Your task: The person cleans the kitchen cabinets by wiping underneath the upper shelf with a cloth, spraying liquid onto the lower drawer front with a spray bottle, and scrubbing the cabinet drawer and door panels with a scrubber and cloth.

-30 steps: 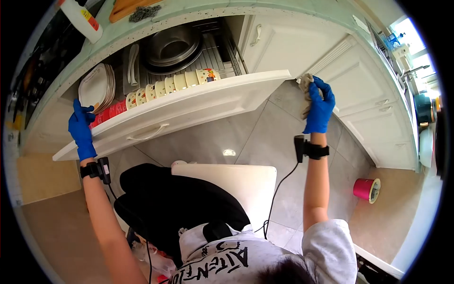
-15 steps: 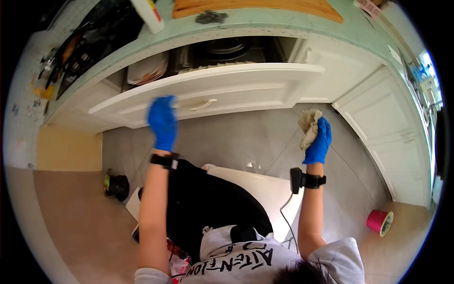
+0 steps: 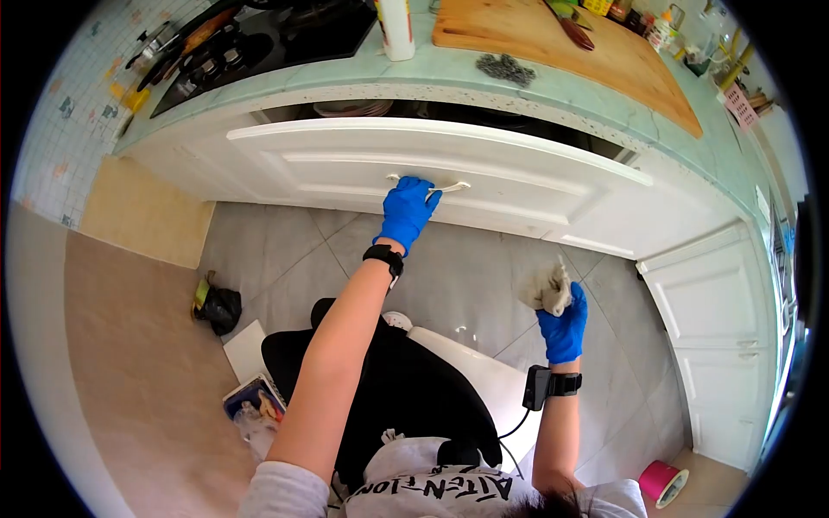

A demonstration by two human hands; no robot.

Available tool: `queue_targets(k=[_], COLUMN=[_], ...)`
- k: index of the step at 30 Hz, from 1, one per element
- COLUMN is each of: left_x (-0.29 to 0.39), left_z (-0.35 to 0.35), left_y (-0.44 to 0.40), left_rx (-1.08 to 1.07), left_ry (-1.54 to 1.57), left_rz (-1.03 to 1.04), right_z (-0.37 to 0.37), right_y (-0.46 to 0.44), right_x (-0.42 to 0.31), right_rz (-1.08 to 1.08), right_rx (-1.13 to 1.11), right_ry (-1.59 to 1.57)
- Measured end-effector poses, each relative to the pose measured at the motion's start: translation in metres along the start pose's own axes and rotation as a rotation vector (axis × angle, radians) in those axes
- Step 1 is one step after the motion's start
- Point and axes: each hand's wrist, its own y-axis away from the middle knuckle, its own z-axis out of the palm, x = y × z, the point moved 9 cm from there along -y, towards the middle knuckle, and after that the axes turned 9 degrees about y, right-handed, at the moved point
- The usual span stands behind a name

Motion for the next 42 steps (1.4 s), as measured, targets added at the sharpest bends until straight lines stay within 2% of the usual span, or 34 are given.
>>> queue_targets(k=[4,5,6,7,8,10,12,14,15,17,18,19,20,21,22,24,25,26,27,28,30,31,32,33,36,37,39,40,42], left_x=[-0.012,-0.013,-0.016,-0.019,-0.02,-0.021,-0.022,-0.02,-0.021,-0.024,-0.023,-0.032,-0.041,-0.045,-0.049,-0.036,-0.022,-0.022,-0.022,-0.023,-0.024,-0.028,-0.032,-0.032,-0.029,-0.028,-0.021,-0.018,-0.007], left_z=[0.011,0.01,0.013,0.019,0.021,0.019,0.018,0.014,0.015,0.024,0.029,0.027,0.026,0.032,0.031,0.019,0.008,0.009,0.009,0.008,0.007,0.012,0.017,0.017,0.008,0.009,0.006,-0.002,-0.018], left_y=[-0.002,-0.001,0.001,0.003,0.004,0.007,0.011,0.012,0.011,0.014,0.017,0.02,0.025,0.027,0.027,0.019,0.012,0.014,0.011,0.007,0.004,0.004,0.007,0.009,0.009,0.009,0.012,0.013,0.02], left_rx=[-0.034,-0.038,-0.032,-0.029,-0.027,-0.033,-0.04,0.033,0.038,-0.005,-0.009,0.044,0.093,0.055,0.047,0.043,0.068,0.061,0.058,0.066,0.105,0.066,0.021,0.035,0.114,0.075,0.044,0.089,0.15], left_ry=[-0.023,0.01,0.012,0.02,0.027,0.037,0.056,0.082,0.092,0.03,0.043,0.097,0.151,0.095,0.109,0.203,0.079,0.087,0.101,0.114,0.114,0.154,0.194,0.199,0.194,0.207,0.218,0.242,0.245], left_rz=[-0.061,-0.073,-0.082,-0.09,-0.099,-0.138,-0.182,-0.163,-0.16,-0.21,-0.217,-0.307,-0.396,-0.39,-0.394,-0.222,-0.1,-0.109,-0.12,-0.128,-0.121,-0.176,-0.231,-0.242,-0.168,-0.155,-0.136,-0.161,-0.176], right_z=[0.024,0.058,0.074,0.098,0.13,0.21,0.244,0.263,0.269,0.272,0.272,0.289,0.299,0.303,0.307,0.304,0.3,0.296,0.286,0.271,0.243,0.228,0.213,0.199,0.189,0.194,0.211,0.23,0.251], right_y=[-0.03,-0.032,-0.035,-0.04,-0.039,-0.02,-0.035,-0.05,-0.064,-0.1,-0.114,-0.112,-0.113,-0.123,-0.129,-0.133,-0.132,-0.129,-0.127,-0.126,-0.12,-0.121,-0.119,-0.119,-0.104,-0.098,-0.086,-0.075,-0.051], right_x=[0.022,0.016,0.011,-0.001,-0.008,-0.005,0.024,0.046,0.049,0.067,0.086,0.107,0.129,0.148,0.157,0.154,0.146,0.132,0.118,0.099,0.055,0.034,0.016,0.002,-0.019,-0.021,-0.038,-0.045,-0.045], right_rz=[-0.012,-0.118,-0.271,-0.522,-0.775,-1.275,-1.536,-1.793,-1.799,-1.661,-1.638,-1.706,-1.874,-1.812,-1.586,-1.565,-1.583,-1.603,-1.767,-1.733,-1.873,-1.775,-1.794,-1.679,-1.63,-1.645,-1.515,-1.412,-1.497], right_rx=[0.059,0.073,0.188,0.168,0.14,-0.05,-0.336,-0.407,-0.406,-0.512,-0.643,-0.677,-0.628,-0.677,-0.818,-0.874,-0.906,-0.936,-0.856,-0.799,-0.59,-0.621,-0.596,-0.614,-0.673,-0.672,-0.552,-0.442,-0.361], right_ry=[0.196,0.372,0.524,0.753,0.976,1.511,1.9,2.191,2.201,2.236,2.211,2.224,2.288,2.454,2.348,2.307,2.321,2.33,2.61,2.691,2.824,2.865,2.859,2.944,3.01,3.008,2.891,2.618,2.163])
